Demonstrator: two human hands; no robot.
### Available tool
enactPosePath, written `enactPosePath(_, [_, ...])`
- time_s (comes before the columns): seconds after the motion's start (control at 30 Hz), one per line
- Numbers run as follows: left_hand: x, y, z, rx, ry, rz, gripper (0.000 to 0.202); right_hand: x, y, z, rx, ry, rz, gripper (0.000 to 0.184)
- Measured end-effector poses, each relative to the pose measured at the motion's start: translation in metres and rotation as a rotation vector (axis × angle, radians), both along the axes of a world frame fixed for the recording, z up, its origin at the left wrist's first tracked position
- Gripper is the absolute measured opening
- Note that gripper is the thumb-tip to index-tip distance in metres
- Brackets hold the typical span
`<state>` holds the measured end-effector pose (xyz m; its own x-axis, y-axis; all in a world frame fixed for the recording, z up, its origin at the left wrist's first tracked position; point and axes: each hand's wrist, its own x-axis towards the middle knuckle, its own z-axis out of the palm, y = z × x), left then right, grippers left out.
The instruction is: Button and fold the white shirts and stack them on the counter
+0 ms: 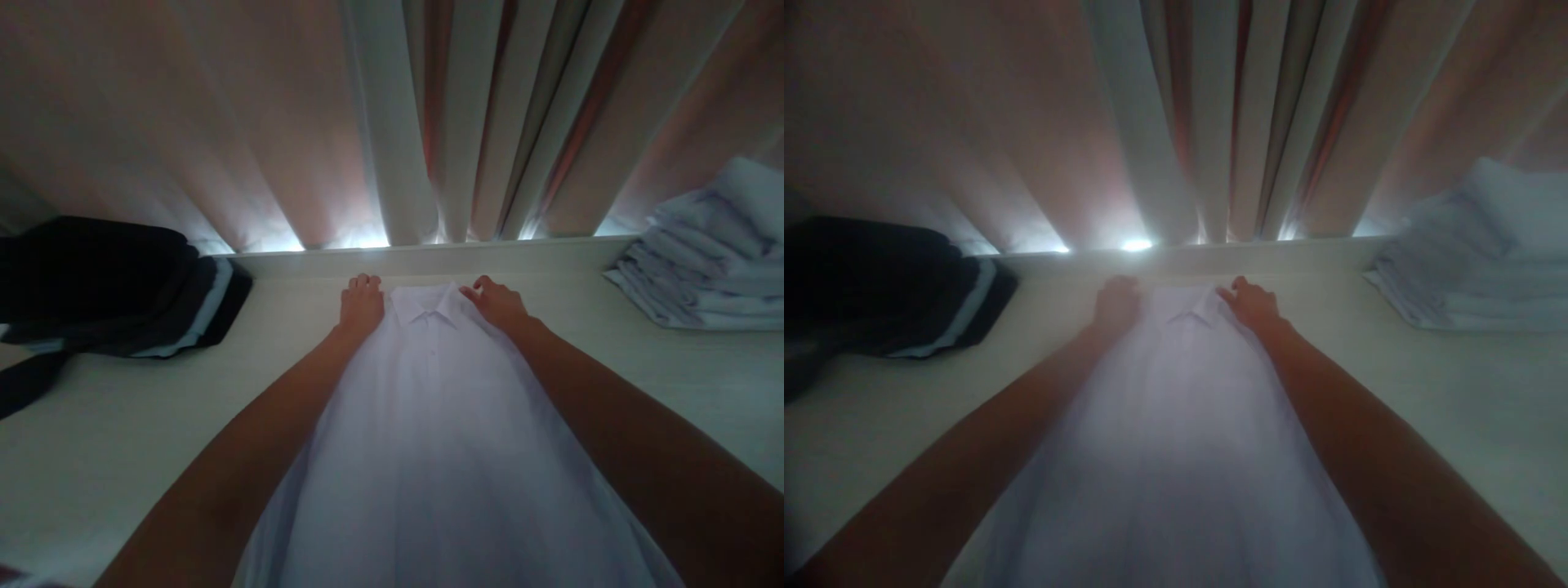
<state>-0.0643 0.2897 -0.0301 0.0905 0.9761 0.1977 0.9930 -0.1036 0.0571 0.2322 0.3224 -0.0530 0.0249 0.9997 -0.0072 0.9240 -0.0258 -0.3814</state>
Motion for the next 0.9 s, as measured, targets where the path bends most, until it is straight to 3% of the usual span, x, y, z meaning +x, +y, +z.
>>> enactPosePath(0.07, [0.017, -0.03, 0.005, 0.081, 0.001, -0.216, 0.042, 0.03, -0.023, 0.003, -0.028, 0.126, -0.022, 0.054])
enactPosePath(0.13, [0.037, -0.063, -0.001, 0.062, 0.008, -0.46, 0.046, 0.06, -0.054, 0.003, -0.081, 0.186, -0.022, 0.047])
enactPosePath(0.17, [0.045, -0.078, -0.008, 0.028, 0.004, -0.523, 0.051, 0.073, -0.071, 0.004, -0.114, 0.219, -0.009, 0.044])
enactPosePath(0.27, [0.063, -0.108, -0.036, -0.136, -0.029, -0.499, 0.066, 0.092, -0.119, 0.005, -0.226, 0.364, 0.065, 0.034])
enactPosePath(0.4, [0.066, -0.115, -0.058, -0.225, -0.042, -0.402, 0.07, 0.089, -0.16, 0.013, -0.361, 0.669, 0.158, 0.04])
enactPosePath(0.53, [0.063, -0.116, -0.057, -0.205, -0.026, -0.396, 0.068, 0.096, -0.186, 0.021, -0.501, 0.918, 0.252, 0.049])
enactPosePath(0.73, [0.059, -0.117, -0.053, -0.195, -0.003, -0.416, 0.067, 0.141, -0.225, 0.023, -0.77, 1.183, 0.44, 0.071])
enactPosePath(0.83, [0.057, -0.115, -0.055, -0.185, 0.001, -0.421, 0.068, 0.147, -0.254, 0.029, -0.883, 1.056, 0.506, 0.081])
enactPosePath(0.9, [0.057, -0.113, -0.057, -0.177, 0.003, -0.419, 0.068, 0.145, -0.274, 0.03, -0.776, 0.849, 0.54, 0.082])
